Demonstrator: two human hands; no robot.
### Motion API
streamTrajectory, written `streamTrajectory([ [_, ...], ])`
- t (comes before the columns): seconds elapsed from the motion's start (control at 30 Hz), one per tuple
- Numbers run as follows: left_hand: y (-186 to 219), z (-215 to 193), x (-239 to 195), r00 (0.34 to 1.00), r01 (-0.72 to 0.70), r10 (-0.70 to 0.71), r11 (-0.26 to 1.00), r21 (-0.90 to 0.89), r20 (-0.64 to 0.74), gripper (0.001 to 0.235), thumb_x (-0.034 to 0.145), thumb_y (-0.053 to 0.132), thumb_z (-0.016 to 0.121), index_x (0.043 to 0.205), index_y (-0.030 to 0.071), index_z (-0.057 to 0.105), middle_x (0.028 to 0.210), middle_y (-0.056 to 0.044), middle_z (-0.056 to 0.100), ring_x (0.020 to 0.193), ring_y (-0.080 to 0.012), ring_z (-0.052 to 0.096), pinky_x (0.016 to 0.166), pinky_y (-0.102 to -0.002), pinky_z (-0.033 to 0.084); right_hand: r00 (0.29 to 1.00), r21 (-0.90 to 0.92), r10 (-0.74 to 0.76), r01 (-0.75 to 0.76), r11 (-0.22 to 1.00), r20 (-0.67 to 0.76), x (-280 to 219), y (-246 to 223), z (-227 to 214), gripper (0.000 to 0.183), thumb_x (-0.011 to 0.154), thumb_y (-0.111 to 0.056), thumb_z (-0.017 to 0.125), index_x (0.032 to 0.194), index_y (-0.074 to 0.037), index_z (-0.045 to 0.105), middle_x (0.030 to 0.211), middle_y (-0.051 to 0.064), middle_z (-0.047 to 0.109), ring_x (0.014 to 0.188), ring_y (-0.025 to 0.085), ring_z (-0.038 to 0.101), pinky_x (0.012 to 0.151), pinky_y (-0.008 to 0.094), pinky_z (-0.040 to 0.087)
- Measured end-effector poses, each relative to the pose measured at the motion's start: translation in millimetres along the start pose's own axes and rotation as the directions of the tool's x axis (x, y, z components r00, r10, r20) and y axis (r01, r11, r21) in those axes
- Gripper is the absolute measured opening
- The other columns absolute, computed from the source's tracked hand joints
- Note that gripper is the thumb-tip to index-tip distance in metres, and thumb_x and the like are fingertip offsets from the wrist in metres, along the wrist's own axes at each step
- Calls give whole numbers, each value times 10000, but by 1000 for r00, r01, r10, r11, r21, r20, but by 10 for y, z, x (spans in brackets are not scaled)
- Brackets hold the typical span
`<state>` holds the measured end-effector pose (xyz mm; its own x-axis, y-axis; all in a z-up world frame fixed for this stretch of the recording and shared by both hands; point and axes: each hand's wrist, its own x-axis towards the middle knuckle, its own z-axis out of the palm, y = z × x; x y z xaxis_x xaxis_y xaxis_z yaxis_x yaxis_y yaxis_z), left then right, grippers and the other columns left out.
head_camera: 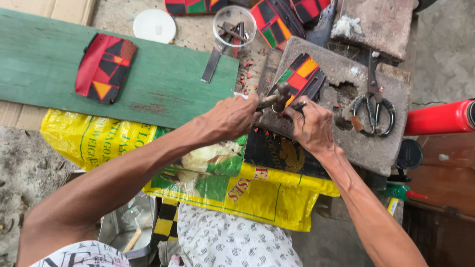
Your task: The person uses a hammer and metal punch to drive fasteners along the edges of a patterned leather wallet. They repeatedly position the punch, strike it with the hammer, and adjust the wallet on a concrete block. After finishing one wallet, they pick up another and trim a small edge with scissors.
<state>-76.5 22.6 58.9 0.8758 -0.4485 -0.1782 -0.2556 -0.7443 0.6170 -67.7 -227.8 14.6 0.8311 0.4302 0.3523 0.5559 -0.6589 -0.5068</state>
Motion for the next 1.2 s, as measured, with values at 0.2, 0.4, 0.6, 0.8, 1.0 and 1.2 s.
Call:
streamTrajectory([
  [0.2,-150,-8,74,995,-5,-2,998,69,103,246,1008,216,504,1048,-24,466,797,-278,635,740,-493,635,684,-601,482,968,432,236,-250,866,87,77,162,-133,204,1035,-196,667,960,-7,647,867,106,741,775,159,750,685,306,643],
  [0.4,-137,-58,53,995,-35,31,999,34,97,255,999,231,515,1068,-7,456,765,-265,615,723,-491,611,668,-608,465,950,449,262,-313,837,172,24,148,-192,177,1033,-167,633,1006,8,633,902,106,755,841,169,759,754,301,661],
  [0.6,-87,-65,77,990,8,-15,999,53,140,205,1003,184,470,1028,-19,452,746,-215,618,651,-430,642,617,-573,496,946,449,291,-325,832,146,28,148,-233,211,1062,-195,619,1018,11,637,956,123,733,858,183,757,750,304,667],
  [0.8,-146,-68,-22,996,-44,35,992,121,79,225,1004,223,546,1081,19,489,734,-208,633,668,-429,615,622,-548,471,950,534,311,-247,809,-32,-21,193,-236,109,1129,-103,514,1116,-21,585,964,64,696,919,116,672,884,279,571],
  [1.0,-438,-54,-501,948,-15,74,982,187,-311,268,911,343,725,941,98,620,815,-122,643,702,-348,631,574,-485,467,948,139,314,-306,942,-44,-91,205,-407,118,984,-30,614,1067,-55,693,959,61,578,764,132,531,685,276,447],
  [1.2,-690,-66,-650,873,25,163,927,375,-460,431,799,341,784,1112,77,645,993,-175,612,895,-353,613,736,-469,486,967,126,249,-253,959,46,-15,186,-276,243,889,-32,627,1118,-70,700,1018,59,563,725,111,542,603,245,516],
])
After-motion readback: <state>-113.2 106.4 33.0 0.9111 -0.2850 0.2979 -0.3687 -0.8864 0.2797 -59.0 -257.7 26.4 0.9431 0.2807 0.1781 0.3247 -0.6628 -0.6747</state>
